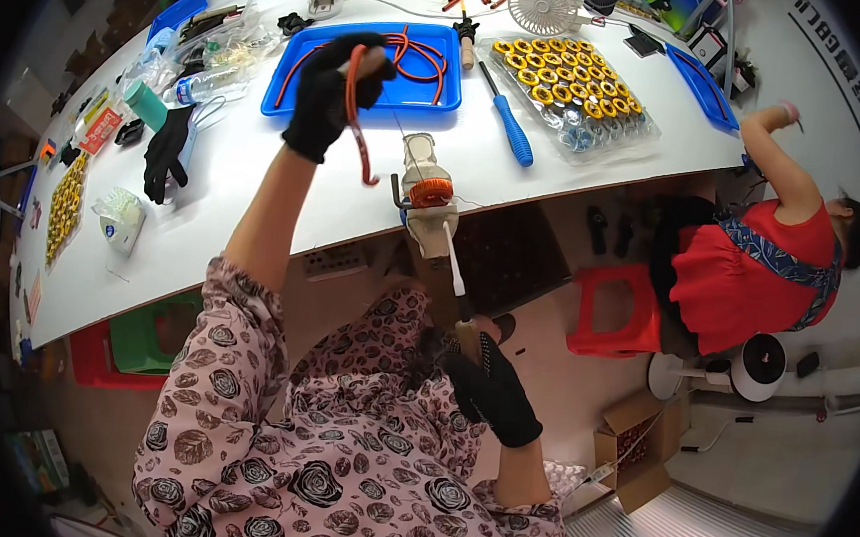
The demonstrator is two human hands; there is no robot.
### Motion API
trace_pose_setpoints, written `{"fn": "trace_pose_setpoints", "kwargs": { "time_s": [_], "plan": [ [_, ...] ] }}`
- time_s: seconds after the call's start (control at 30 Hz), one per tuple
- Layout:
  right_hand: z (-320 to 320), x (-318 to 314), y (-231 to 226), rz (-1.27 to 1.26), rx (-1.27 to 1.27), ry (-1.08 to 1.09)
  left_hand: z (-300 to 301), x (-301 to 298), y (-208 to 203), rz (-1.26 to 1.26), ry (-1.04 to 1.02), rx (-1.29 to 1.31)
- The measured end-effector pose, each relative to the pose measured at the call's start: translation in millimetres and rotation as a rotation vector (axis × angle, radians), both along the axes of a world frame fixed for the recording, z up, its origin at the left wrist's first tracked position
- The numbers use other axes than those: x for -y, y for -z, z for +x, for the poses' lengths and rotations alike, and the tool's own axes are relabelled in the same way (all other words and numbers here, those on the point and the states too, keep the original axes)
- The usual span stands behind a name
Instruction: Using a manual handheld tool to wrap red wires onto terminals of a component.
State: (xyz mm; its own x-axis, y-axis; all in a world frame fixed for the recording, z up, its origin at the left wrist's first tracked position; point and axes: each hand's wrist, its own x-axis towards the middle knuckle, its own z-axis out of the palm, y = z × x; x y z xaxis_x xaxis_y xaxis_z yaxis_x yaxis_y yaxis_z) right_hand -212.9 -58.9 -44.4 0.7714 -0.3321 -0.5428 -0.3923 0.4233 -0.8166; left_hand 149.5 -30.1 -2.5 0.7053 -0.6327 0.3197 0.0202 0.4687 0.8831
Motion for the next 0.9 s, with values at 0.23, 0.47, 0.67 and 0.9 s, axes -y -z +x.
{"fn": "trace_pose_setpoints", "kwargs": {
  "time_s": [0.23,0.47,0.67,0.9],
  "plan": [
    [50,14,0,0.035,0.101,-0.037,18,40,85,0.117,0.271,-0.284],
    [44,20,3,0.062,0.060,-0.030,14,35,70,0.268,0.278,-0.213],
    [-36,-16,13,0.378,0.073,0.066,-15,-39,24,0.412,0.272,0.173],
    [-121,-25,-15,0.344,-0.100,0.005,-139,-62,50,0.341,-0.162,1.393]
  ]
}}
